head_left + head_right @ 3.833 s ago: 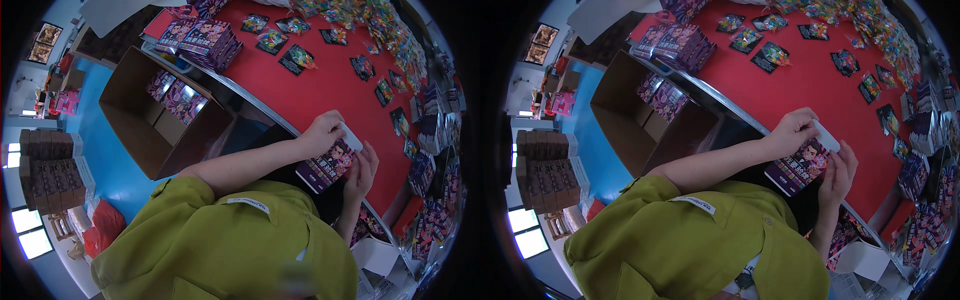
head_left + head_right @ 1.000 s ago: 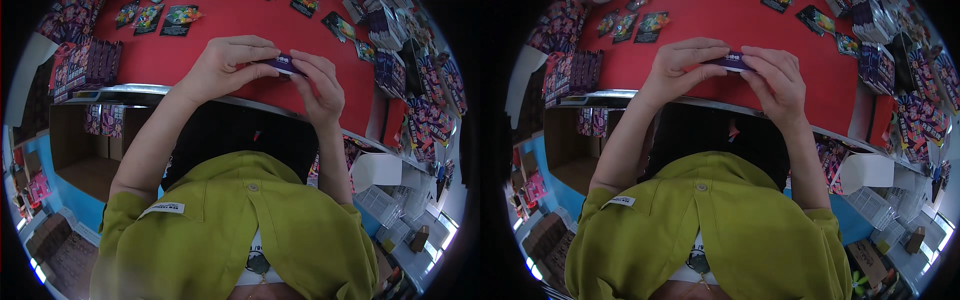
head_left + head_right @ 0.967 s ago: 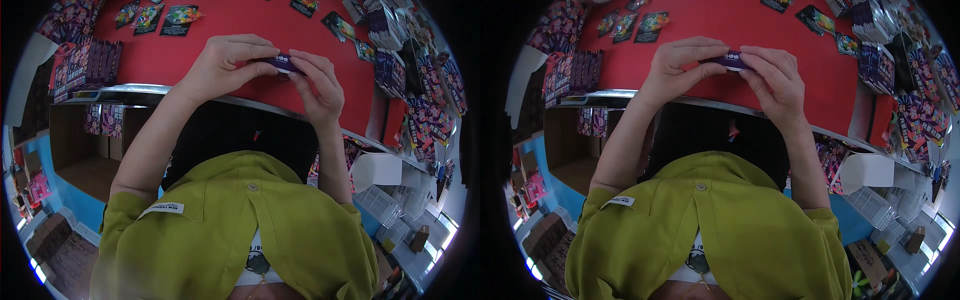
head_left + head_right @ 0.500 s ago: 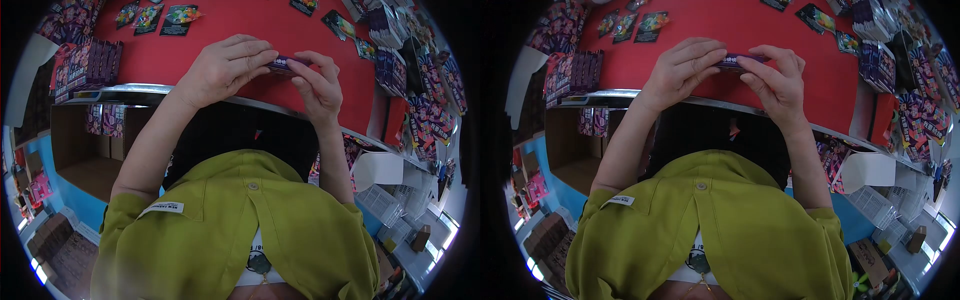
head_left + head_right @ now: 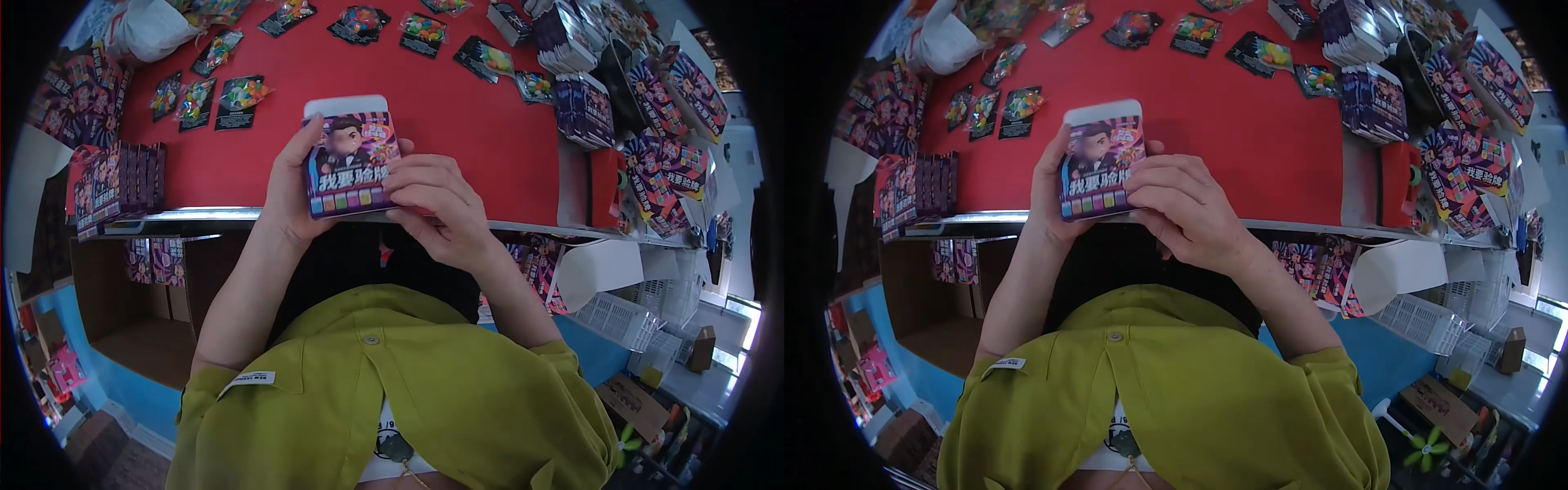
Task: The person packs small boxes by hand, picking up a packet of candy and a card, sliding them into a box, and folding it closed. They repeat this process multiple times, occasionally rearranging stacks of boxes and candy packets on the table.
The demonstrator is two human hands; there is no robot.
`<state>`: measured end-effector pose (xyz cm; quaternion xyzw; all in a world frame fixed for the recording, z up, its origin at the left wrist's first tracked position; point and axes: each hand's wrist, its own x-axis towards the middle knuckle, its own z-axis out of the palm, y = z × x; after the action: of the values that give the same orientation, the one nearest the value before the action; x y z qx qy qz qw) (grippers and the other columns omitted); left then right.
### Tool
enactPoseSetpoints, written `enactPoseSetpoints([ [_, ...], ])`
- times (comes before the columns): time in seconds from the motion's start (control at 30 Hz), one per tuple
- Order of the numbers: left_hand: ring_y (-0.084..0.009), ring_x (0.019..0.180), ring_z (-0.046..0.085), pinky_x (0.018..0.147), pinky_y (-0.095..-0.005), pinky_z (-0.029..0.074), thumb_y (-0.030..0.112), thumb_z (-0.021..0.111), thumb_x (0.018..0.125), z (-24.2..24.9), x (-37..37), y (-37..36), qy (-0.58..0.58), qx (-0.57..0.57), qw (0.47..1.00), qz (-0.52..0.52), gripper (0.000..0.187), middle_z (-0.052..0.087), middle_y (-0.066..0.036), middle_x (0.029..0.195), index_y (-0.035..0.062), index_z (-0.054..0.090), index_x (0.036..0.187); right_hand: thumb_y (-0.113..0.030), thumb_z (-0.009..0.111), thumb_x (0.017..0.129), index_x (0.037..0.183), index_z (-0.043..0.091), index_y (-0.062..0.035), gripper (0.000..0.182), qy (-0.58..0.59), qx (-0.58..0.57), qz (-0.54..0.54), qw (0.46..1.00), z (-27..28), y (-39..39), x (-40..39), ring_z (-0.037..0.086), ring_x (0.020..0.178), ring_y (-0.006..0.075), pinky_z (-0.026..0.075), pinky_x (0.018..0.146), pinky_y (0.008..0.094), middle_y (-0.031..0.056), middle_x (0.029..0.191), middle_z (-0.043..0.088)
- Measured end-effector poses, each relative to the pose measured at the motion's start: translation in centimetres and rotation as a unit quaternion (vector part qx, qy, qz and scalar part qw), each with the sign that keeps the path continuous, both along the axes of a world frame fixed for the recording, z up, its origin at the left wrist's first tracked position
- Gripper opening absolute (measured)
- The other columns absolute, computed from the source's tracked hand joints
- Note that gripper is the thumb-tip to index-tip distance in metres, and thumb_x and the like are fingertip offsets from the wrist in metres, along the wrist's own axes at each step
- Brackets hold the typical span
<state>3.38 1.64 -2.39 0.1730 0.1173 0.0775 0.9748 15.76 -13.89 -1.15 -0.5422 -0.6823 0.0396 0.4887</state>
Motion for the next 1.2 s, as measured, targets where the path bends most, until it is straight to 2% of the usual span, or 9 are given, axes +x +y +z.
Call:
enactPoseSetpoints([
  [0.03, -0.0340, 0.108, 0.058, 0.091, -0.0446, 0.050, 0.039, 0.051, 0.089, 0.5, 0.0, 0.3, -0.023, 0.035, 0.999, -0.002, 0.062, 0.054, -0.025, 0.120, -0.0055, 0.039, 0.131, -0.001, 0.071, 0.075, 0.103, 0.058, -0.0041, 0.031, -0.002, 0.001, -0.001, 1.000, 0.3, 0.0, 0.9, 0.058, 0.102, 0.0271, 0.045, 0.089, 0.0384, 0.0117, 0.107, 0.061],
  [0.17, -0.0377, 0.116, 0.051, 0.092, -0.0527, 0.049, 0.029, 0.067, 0.081, 0.4, -0.3, -0.2, -0.036, 0.078, 0.995, 0.047, 0.071, 0.047, -0.023, 0.129, -0.0024, 0.034, 0.135, -0.019, 0.066, 0.081, 0.118, 0.054, -0.0031, 0.042, 0.013, -0.079, -0.309, 0.948, -1.0, 1.0, 10.5, 0.051, 0.113, 0.0316, 0.040, 0.095, 0.0420, 0.0148, 0.121, 0.055],
  [0.23, -0.0380, 0.117, 0.050, 0.091, -0.0560, 0.048, 0.029, 0.068, 0.080, 0.5, -0.2, -0.6, -0.047, 0.067, 0.996, 0.043, 0.072, 0.046, -0.022, 0.130, -0.0011, 0.033, 0.135, -0.021, 0.062, 0.083, 0.121, 0.052, -0.0036, 0.042, -0.150, -0.110, -0.420, 0.888, -3.4, 0.2, 17.1, 0.049, 0.116, 0.0311, 0.037, 0.096, 0.0442, 0.0150, 0.122, 0.054],
  [0.27, -0.0383, 0.118, 0.049, 0.090, -0.0593, 0.047, 0.029, 0.069, 0.080, 0.4, -0.2, -0.8, -0.054, 0.054, 0.996, 0.047, 0.072, 0.045, -0.020, 0.131, 0.0003, 0.032, 0.135, -0.021, 0.062, 0.083, 0.121, 0.052, -0.0036, 0.042, -0.152, -0.109, -0.420, 0.888, -3.6, -0.3, 19.4, 0.049, 0.116, 0.0311, 0.037, 0.096, 0.0442, 0.0150, 0.122, 0.054],
  [0.33, -0.0373, 0.119, 0.048, 0.087, -0.0629, 0.048, 0.027, 0.070, 0.080, 0.3, -0.3, -0.8, -0.042, 0.039, 0.997, 0.052, 0.071, 0.045, -0.019, 0.129, 0.0020, 0.033, 0.135, -0.023, 0.053, 0.087, 0.123, 0.052, -0.0058, 0.040, -0.220, -0.241, -0.501, 0.802, -3.8, -0.9, 22.4, 0.048, 0.118, 0.0287, 0.034, 0.096, 0.0467, 0.0134, 0.123, 0.054],
  [0.6, -0.0299, 0.112, 0.056, 0.076, -0.0426, 0.059, 0.020, 0.067, 0.079, -0.5, 0.5, -1.5, -0.007, 0.077, 0.996, 0.052, 0.065, 0.049, -0.021, 0.125, -0.0002, 0.036, 0.132, -0.025, 0.044, 0.088, 0.122, 0.055, -0.0102, 0.039, -0.301, -0.354, -0.456, 0.759, -4.2, -1.7, 24.2, 0.047, 0.119, 0.0231, 0.028, 0.100, 0.0479, 0.0065, 0.122, 0.055],
  [0.97, -0.0282, 0.103, 0.061, 0.075, -0.0397, 0.058, 0.015, 0.061, 0.084, -0.1, 1.5, -4.3, 0.005, 0.032, 0.999, -0.037, 0.055, 0.055, -0.021, 0.116, -0.0039, 0.037, 0.130, -0.016, 0.047, 0.083, 0.125, 0.053, -0.0078, 0.043, -0.295, -0.313, -0.302, 0.851, -2.0, -6.4, 8.5, 0.039, 0.127, 0.0258, 0.019, 0.107, 0.0458, 0.0092, 0.126, 0.051],
  [1.03, -0.0266, 0.102, 0.060, 0.073, -0.0397, 0.058, 0.014, 0.060, 0.085, -0.4, 2.0, -5.1, 0.024, -0.020, 0.990, -0.141, 0.047, 0.058, -0.019, 0.111, -0.0029, 0.042, 0.126, -0.021, 0.050, 0.085, 0.126, 0.051, -0.0044, 0.044, -0.191, -0.263, -0.305, 0.895, -1.9, -6.7, 8.0, 0.041, 0.124, 0.0263, 0.024, 0.105, 0.0451, 0.0112, 0.128, 0.050],
  [1.2, -0.0256, 0.100, 0.060, 0.076, -0.0445, 0.056, 0.008, 0.060, 0.084, -0.3, 3.9, -7.9, 0.020, -0.056, 0.990, -0.131, 0.041, 0.058, -0.014, 0.109, -0.0017, 0.045, 0.121, -0.024, 0.054, 0.085, 0.124, 0.049, -0.0002, 0.046, -0.133, -0.327, -0.396, 0.847, -1.9, -7.5, 9.5, 0.045, 0.115, 0.0276, 0.032, 0.096, 0.0434, 0.0142, 0.118, 0.051],
])
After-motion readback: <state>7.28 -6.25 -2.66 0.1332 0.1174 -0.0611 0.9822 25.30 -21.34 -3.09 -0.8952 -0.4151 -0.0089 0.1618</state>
